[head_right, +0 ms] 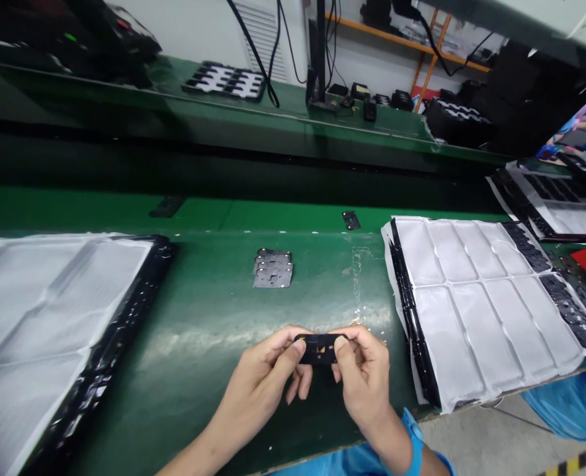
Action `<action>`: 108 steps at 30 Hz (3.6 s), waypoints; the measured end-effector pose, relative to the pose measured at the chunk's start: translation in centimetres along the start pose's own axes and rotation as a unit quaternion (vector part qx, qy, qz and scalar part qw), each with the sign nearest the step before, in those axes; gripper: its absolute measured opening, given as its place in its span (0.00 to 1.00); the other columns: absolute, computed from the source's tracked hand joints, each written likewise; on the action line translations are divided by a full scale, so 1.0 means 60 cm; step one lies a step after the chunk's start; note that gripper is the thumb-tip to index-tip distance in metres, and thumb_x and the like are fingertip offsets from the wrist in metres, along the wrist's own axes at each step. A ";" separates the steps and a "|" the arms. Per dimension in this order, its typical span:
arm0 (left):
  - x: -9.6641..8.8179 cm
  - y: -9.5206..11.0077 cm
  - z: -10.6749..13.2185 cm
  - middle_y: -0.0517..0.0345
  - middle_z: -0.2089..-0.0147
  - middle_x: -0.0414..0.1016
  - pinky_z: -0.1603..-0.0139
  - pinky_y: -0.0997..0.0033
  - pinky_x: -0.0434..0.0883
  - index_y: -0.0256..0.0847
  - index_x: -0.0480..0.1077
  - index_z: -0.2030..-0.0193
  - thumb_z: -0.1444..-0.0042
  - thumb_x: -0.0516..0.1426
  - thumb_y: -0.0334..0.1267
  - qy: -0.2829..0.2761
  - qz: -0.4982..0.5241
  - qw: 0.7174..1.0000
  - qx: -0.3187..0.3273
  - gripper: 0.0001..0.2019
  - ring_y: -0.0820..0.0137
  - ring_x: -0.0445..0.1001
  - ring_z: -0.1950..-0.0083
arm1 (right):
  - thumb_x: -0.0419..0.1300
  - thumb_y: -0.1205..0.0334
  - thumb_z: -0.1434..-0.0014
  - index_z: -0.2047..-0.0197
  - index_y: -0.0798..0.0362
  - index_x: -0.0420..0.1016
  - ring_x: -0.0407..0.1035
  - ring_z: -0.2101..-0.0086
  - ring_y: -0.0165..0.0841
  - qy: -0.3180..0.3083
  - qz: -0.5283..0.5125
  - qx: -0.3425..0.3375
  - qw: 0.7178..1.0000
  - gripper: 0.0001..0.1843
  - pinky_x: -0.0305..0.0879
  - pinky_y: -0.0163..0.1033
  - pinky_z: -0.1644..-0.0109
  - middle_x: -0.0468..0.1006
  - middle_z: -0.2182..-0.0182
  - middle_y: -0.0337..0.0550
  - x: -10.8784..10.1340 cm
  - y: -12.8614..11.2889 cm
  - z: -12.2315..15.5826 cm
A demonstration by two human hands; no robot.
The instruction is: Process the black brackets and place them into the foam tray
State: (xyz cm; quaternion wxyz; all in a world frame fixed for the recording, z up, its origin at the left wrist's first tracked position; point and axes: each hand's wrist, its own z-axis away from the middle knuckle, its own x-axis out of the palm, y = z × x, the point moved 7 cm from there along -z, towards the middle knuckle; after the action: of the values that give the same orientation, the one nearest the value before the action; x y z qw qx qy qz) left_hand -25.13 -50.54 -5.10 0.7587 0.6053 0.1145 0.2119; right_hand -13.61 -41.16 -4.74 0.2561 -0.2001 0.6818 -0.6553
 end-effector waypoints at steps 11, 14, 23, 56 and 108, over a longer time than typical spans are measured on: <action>0.005 0.009 0.006 0.59 0.74 0.77 0.72 0.75 0.68 0.38 0.70 0.57 0.30 0.54 0.46 -0.022 0.032 0.999 0.018 0.13 0.74 0.71 0.77 | 0.59 0.51 0.28 0.59 0.56 0.80 0.63 0.81 0.29 -0.004 0.018 0.022 1.000 0.17 0.60 0.33 0.77 0.69 0.82 0.34 -0.003 0.019 0.004; 0.003 0.003 0.003 0.60 0.77 0.77 0.76 0.76 0.66 0.39 0.69 0.60 0.30 0.54 0.48 -0.009 0.055 0.998 0.006 0.14 0.74 0.69 0.80 | 0.58 0.52 0.28 0.59 0.56 0.81 0.64 0.81 0.29 -0.006 0.036 0.002 0.999 0.17 0.60 0.34 0.76 0.70 0.81 0.35 0.000 0.014 0.007; -0.003 -0.013 -0.002 0.62 0.83 0.74 0.82 0.79 0.61 0.37 0.70 0.61 0.32 0.55 0.55 0.009 0.071 0.997 -0.021 0.20 0.76 0.65 0.86 | 0.58 0.54 0.28 0.59 0.54 0.81 0.65 0.81 0.29 -0.001 0.052 -0.022 0.998 0.15 0.62 0.33 0.77 0.71 0.81 0.35 0.003 0.008 0.010; -0.015 -0.021 0.019 0.52 0.76 0.80 0.79 0.77 0.69 0.35 0.73 0.63 0.40 0.64 0.49 -0.006 0.218 0.969 -0.115 0.16 0.71 0.76 0.78 | 0.63 0.47 0.31 0.56 0.57 0.82 0.62 0.81 0.28 -0.092 -0.048 0.098 0.990 0.19 0.61 0.34 0.75 0.71 0.80 0.35 0.019 0.026 0.003; -0.474 0.118 -0.321 0.31 0.31 0.66 0.34 0.37 0.68 0.31 0.70 0.38 0.37 0.66 0.46 0.361 -0.512 0.765 -0.150 0.27 0.39 0.66 0.31 | 0.61 0.47 0.32 0.51 0.53 0.80 0.68 0.72 0.32 -0.126 0.034 0.081 0.988 0.18 0.66 0.34 0.67 0.81 0.64 0.46 0.066 0.083 0.017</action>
State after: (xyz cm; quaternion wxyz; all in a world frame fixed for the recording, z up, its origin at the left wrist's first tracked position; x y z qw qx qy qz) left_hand -59.84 -45.60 -5.23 0.7383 0.2142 0.6395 0.0095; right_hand -15.83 -44.06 -10.07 0.3774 -0.2367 0.5950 -0.6689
